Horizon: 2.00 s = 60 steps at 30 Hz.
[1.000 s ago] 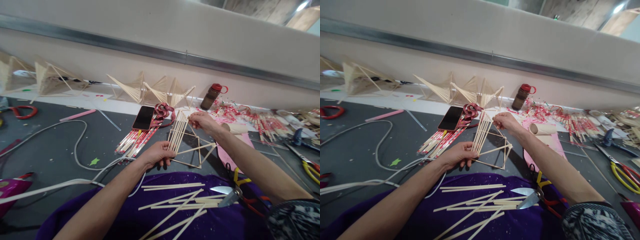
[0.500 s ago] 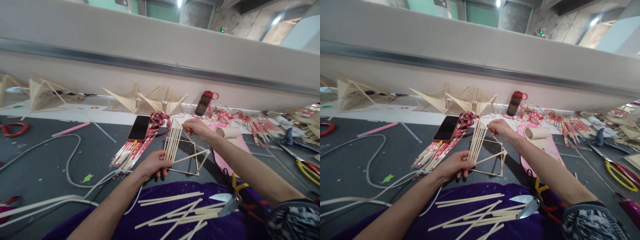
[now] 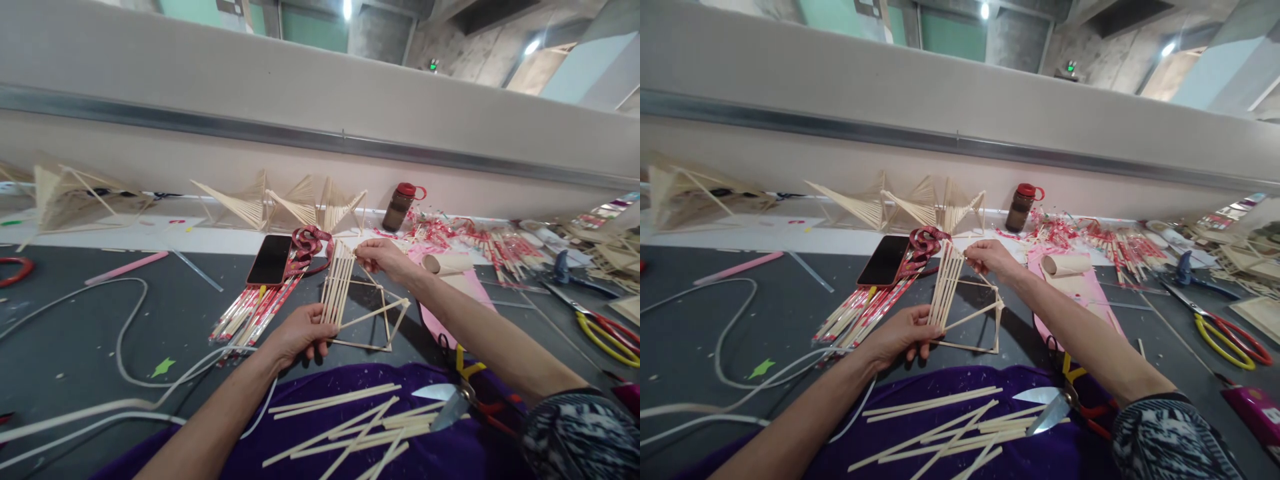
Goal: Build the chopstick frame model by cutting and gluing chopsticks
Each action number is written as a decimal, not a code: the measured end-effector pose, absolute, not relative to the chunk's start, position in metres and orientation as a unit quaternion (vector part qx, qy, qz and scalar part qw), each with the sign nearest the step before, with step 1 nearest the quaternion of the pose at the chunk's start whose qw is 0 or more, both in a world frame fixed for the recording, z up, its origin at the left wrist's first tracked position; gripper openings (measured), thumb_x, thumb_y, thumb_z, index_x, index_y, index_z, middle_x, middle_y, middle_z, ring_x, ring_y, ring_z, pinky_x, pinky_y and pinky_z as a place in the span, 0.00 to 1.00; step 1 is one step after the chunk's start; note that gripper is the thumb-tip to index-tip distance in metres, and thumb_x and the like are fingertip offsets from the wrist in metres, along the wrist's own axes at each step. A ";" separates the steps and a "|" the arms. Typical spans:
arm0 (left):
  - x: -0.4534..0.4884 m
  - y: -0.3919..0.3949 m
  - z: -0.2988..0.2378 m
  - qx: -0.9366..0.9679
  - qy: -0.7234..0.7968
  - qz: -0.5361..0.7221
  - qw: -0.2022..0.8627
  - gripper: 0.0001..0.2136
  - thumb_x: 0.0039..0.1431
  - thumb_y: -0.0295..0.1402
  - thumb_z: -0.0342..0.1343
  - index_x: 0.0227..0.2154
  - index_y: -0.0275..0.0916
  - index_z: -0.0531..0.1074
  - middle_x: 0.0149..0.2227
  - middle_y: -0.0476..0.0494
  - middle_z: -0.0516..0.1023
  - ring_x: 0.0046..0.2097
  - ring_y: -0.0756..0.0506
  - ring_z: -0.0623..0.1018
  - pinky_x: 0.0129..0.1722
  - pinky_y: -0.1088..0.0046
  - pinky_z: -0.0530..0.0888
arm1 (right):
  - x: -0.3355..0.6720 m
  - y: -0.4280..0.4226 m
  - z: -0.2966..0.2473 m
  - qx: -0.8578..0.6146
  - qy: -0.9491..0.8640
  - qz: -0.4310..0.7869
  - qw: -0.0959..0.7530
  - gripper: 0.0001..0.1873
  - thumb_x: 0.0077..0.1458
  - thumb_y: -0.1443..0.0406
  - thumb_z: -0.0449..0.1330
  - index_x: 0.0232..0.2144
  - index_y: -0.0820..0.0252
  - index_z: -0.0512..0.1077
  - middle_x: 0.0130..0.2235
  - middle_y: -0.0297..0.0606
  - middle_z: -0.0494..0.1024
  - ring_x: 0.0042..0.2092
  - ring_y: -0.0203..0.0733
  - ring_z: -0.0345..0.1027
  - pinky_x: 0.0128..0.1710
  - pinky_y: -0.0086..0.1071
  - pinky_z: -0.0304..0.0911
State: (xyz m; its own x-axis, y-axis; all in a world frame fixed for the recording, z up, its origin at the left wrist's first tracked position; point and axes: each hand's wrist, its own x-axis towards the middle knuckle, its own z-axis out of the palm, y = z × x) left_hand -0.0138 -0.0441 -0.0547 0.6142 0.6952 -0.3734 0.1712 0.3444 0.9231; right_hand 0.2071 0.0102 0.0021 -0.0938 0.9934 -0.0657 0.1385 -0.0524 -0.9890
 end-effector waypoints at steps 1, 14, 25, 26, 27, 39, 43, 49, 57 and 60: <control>-0.014 -0.044 -0.055 0.543 0.400 0.184 0.715 0.12 0.45 0.34 0.59 0.31 0.34 0.66 0.23 0.49 0.72 0.16 0.54 0.71 0.09 0.87 0.58 | 0.207 0.010 0.002 -0.521 -0.542 0.504 0.425 0.10 0.41 0.62 0.61 0.18 0.63 0.67 0.16 0.30 0.69 0.16 0.27 0.58 0.13 0.22 0.47; -0.014 -0.043 -0.059 0.549 0.395 0.185 0.713 0.13 0.45 0.35 0.60 0.32 0.35 0.67 0.23 0.50 0.72 0.17 0.54 0.71 0.09 0.86 0.59 | 0.211 0.015 -0.005 -0.520 -0.550 0.499 0.423 0.08 0.41 0.63 0.61 0.20 0.63 0.68 0.19 0.31 0.70 0.17 0.28 0.60 0.14 0.22 0.48; -0.015 -0.044 -0.057 0.549 0.390 0.184 0.716 0.13 0.46 0.34 0.59 0.34 0.34 0.67 0.23 0.49 0.73 0.17 0.54 0.72 0.09 0.86 0.58 | 0.211 0.014 0.001 -0.525 -0.572 0.494 0.393 0.09 0.43 0.64 0.61 0.18 0.62 0.67 0.16 0.30 0.67 0.16 0.27 0.56 0.14 0.23 0.46; -0.015 -0.044 -0.056 0.550 0.388 0.185 0.716 0.12 0.46 0.34 0.59 0.33 0.34 0.68 0.25 0.47 0.74 0.17 0.54 0.72 0.09 0.86 0.59 | 0.211 0.013 0.001 -0.524 -0.572 0.493 0.393 0.09 0.43 0.64 0.60 0.18 0.62 0.67 0.16 0.29 0.67 0.16 0.27 0.56 0.14 0.23 0.46; -0.015 -0.044 -0.055 0.550 0.387 0.186 0.716 0.12 0.47 0.35 0.58 0.33 0.34 0.68 0.27 0.46 0.75 0.17 0.54 0.72 0.09 0.86 0.59 | 0.211 0.013 0.001 -0.523 -0.573 0.494 0.393 0.09 0.43 0.64 0.60 0.17 0.62 0.67 0.16 0.29 0.67 0.16 0.27 0.56 0.14 0.23 0.45; -0.017 -0.043 -0.056 0.553 0.377 0.174 0.722 0.14 0.45 0.33 0.59 0.35 0.35 0.67 0.30 0.44 0.76 0.19 0.53 0.74 0.10 0.85 0.59 | 0.212 0.017 0.001 -0.541 -0.573 0.482 0.382 0.09 0.44 0.65 0.59 0.17 0.62 0.68 0.14 0.31 0.66 0.16 0.28 0.57 0.14 0.24 0.46; -0.017 -0.043 -0.056 0.545 0.385 0.175 0.724 0.15 0.43 0.35 0.61 0.35 0.35 0.68 0.28 0.45 0.75 0.18 0.53 0.74 0.10 0.85 0.59 | 0.211 0.018 0.002 -0.548 -0.574 0.478 0.376 0.09 0.44 0.65 0.58 0.16 0.62 0.68 0.14 0.30 0.66 0.15 0.28 0.57 0.14 0.24 0.47; -0.016 -0.044 -0.057 0.539 0.391 0.181 0.724 0.15 0.43 0.34 0.61 0.34 0.35 0.68 0.23 0.49 0.72 0.18 0.53 0.73 0.09 0.85 0.59 | 0.211 0.019 0.003 -0.549 -0.577 0.478 0.371 0.09 0.44 0.64 0.59 0.16 0.62 0.67 0.14 0.30 0.67 0.15 0.28 0.57 0.14 0.24 0.48; -0.016 -0.044 -0.058 0.540 0.391 0.180 0.723 0.15 0.44 0.35 0.62 0.35 0.35 0.67 0.21 0.52 0.70 0.17 0.53 0.72 0.09 0.85 0.59 | 0.211 0.018 0.004 -0.551 -0.577 0.476 0.371 0.09 0.44 0.65 0.59 0.16 0.62 0.68 0.14 0.31 0.67 0.15 0.28 0.56 0.15 0.24 0.47; -0.015 -0.044 -0.058 0.542 0.390 0.183 0.721 0.14 0.44 0.35 0.61 0.33 0.35 0.67 0.21 0.51 0.70 0.17 0.53 0.72 0.09 0.85 0.58 | 0.211 0.018 0.004 -0.550 -0.576 0.476 0.373 0.09 0.44 0.65 0.59 0.16 0.62 0.68 0.14 0.31 0.67 0.16 0.28 0.57 0.15 0.24 0.47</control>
